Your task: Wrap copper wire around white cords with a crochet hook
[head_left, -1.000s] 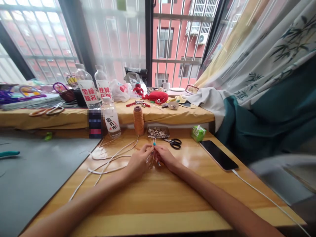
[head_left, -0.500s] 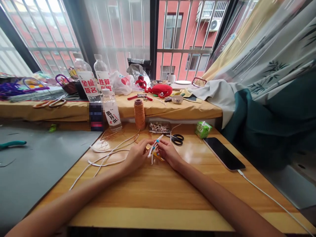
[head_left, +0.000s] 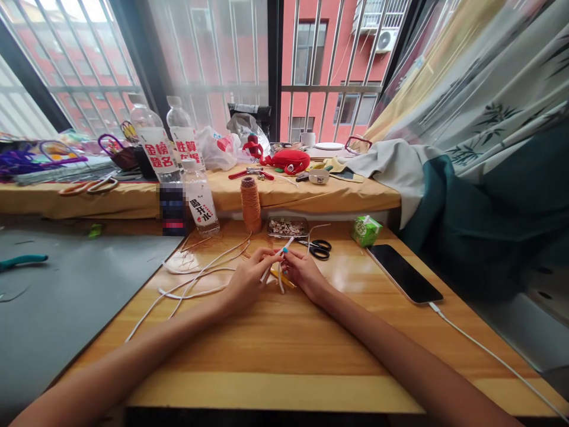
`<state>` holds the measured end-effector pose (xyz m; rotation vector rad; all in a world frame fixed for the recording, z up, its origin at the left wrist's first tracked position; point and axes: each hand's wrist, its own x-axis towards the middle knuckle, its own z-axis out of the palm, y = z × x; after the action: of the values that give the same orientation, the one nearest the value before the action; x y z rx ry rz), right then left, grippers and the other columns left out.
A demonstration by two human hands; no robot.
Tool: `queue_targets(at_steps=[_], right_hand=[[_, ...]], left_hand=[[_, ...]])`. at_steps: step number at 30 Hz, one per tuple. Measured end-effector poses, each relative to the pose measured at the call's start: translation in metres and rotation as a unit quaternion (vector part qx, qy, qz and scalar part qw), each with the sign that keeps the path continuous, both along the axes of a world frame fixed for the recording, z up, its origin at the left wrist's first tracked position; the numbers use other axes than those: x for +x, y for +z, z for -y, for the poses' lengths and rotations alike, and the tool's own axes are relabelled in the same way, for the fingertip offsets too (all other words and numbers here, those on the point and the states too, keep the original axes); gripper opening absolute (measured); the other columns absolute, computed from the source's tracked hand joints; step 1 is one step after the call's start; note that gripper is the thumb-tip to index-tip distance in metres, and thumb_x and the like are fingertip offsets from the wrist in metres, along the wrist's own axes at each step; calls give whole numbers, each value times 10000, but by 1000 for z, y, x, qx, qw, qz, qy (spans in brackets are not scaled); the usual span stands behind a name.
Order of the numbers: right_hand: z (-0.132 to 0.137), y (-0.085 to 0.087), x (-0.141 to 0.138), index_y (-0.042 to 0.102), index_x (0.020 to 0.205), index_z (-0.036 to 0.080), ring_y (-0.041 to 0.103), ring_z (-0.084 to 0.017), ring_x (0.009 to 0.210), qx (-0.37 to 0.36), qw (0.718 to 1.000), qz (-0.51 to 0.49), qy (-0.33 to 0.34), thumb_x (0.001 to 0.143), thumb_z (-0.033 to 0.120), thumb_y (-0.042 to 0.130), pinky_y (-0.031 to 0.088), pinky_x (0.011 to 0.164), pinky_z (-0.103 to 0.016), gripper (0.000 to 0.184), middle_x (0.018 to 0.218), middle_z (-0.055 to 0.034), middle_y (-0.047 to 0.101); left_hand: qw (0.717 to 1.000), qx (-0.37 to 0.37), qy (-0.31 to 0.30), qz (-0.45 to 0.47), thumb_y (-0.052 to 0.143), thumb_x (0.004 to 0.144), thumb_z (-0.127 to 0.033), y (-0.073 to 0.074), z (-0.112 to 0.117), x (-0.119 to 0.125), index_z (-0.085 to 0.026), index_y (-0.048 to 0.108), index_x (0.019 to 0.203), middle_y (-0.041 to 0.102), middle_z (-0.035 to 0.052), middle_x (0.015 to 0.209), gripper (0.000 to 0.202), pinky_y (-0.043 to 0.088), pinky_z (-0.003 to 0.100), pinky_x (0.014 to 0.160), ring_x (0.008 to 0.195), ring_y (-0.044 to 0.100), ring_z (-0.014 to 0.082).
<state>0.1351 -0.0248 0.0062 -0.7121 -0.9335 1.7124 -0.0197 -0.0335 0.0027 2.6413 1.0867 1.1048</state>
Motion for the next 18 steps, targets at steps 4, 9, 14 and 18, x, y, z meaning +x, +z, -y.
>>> queue_targets(at_steps=[4,9,14,18], right_hand=[[-1,0,0,649,730,154,409,-40,492,8,999,-7,-41,577,305,689,325,474,-163,219,572,32,512],[-1,-1,0,648,689,153,398,-50,503,9,999,-2,-45,552,297,697,318,481,-173,205,573,28,513],[-1,-1,-1,651,710,150,393,-56,507,11,999,12,-42,560,320,690,320,519,-197,230,559,35,503],[0,-1,-2,634,671,136,398,-51,510,22,1000,14,-13,587,328,681,309,522,-194,215,537,38,498]], left_hand=[[1000,-5,21,-20,392,735,-61,0,0,-1,-212,482,1101,481,65,1049,405,452,267,762,927,516,154],[995,23,45,-91,393,681,-19,4,5,0,-210,434,1161,467,68,1120,519,466,275,737,913,526,161],[986,78,12,-145,400,720,-41,2,8,1,-204,486,1104,490,72,1104,427,454,287,748,887,531,167],[991,71,11,-115,391,759,-81,0,5,2,-212,535,1021,483,71,1084,326,449,260,675,755,536,128]])
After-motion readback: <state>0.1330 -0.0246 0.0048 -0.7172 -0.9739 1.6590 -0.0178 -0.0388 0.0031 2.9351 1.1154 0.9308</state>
